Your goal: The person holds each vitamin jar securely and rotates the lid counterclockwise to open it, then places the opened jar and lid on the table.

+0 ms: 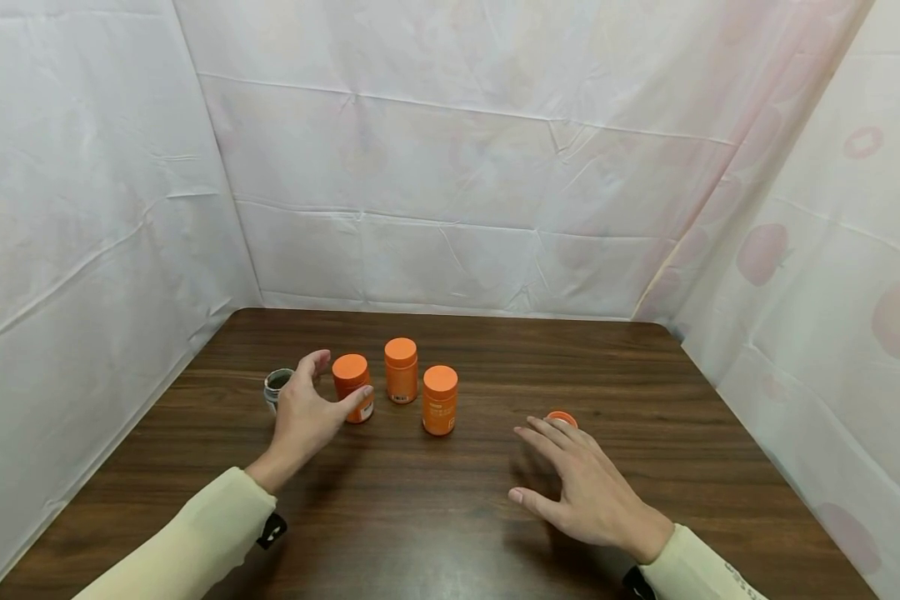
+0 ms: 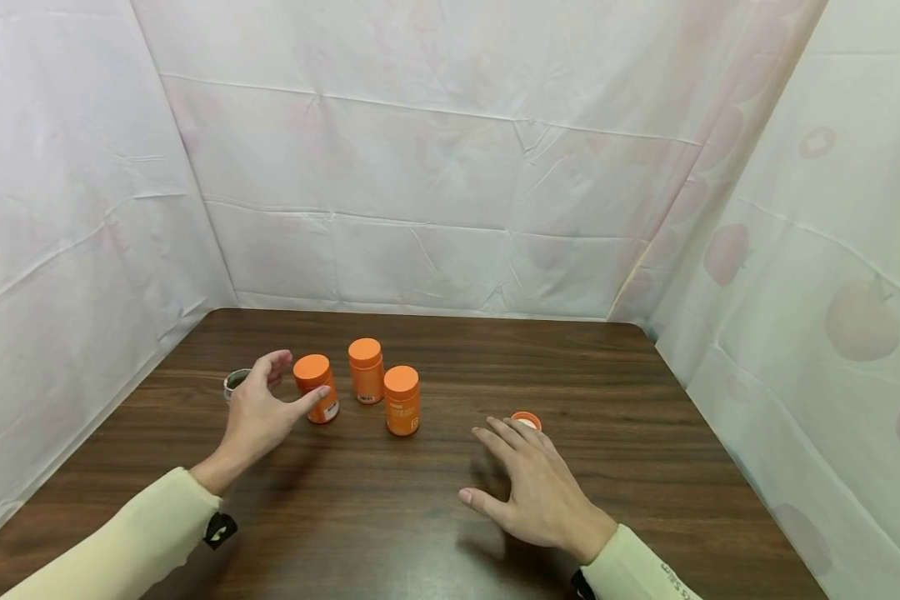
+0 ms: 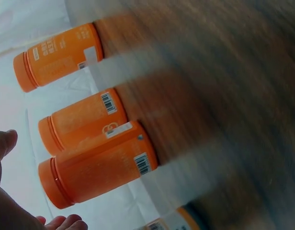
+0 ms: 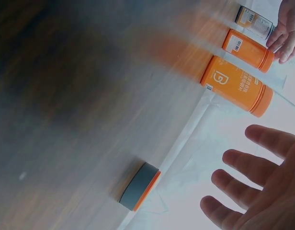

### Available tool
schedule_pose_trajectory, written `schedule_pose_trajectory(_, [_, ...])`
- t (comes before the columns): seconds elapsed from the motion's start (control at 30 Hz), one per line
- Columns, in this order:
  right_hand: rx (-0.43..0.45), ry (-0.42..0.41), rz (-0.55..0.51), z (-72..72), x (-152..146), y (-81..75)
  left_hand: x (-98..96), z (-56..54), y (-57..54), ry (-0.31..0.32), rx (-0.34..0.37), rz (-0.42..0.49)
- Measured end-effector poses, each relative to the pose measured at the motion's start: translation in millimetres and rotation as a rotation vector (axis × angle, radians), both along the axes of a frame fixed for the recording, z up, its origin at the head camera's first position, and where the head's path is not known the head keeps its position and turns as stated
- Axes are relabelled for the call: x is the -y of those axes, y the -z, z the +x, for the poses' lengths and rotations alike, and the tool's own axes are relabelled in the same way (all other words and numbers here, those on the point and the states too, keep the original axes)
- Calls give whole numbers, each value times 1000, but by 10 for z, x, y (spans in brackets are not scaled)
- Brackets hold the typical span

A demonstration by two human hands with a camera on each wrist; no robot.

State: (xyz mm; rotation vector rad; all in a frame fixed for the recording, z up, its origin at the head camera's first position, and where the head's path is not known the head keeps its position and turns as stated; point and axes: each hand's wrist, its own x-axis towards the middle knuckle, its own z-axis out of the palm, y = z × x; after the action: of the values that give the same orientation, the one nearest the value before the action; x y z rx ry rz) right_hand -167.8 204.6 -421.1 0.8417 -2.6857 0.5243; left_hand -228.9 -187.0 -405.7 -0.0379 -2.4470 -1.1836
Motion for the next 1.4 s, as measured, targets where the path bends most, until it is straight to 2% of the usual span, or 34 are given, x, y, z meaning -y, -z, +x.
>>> schedule_pose_trajectory(0.2, [-1,-5,2,2,6,11,-23,-42,69,-21,39,24])
schedule_pose_trajectory(0.6, [-2,-5,4,3,-1,22,-49,-124,158,-51,160,82])
schedule_pose_trajectory(0.93, [2,-8,7,3,6,23,-52,-180,226,-45,234,91])
schedule_pose_trajectory(1.17, [8,-11,4,8,13,19,-30,-224,236,-34,272,105])
schedule_pose_trajectory(1.4, [10,-7,3,8,8,18,-11,-249,256,-24,267,95])
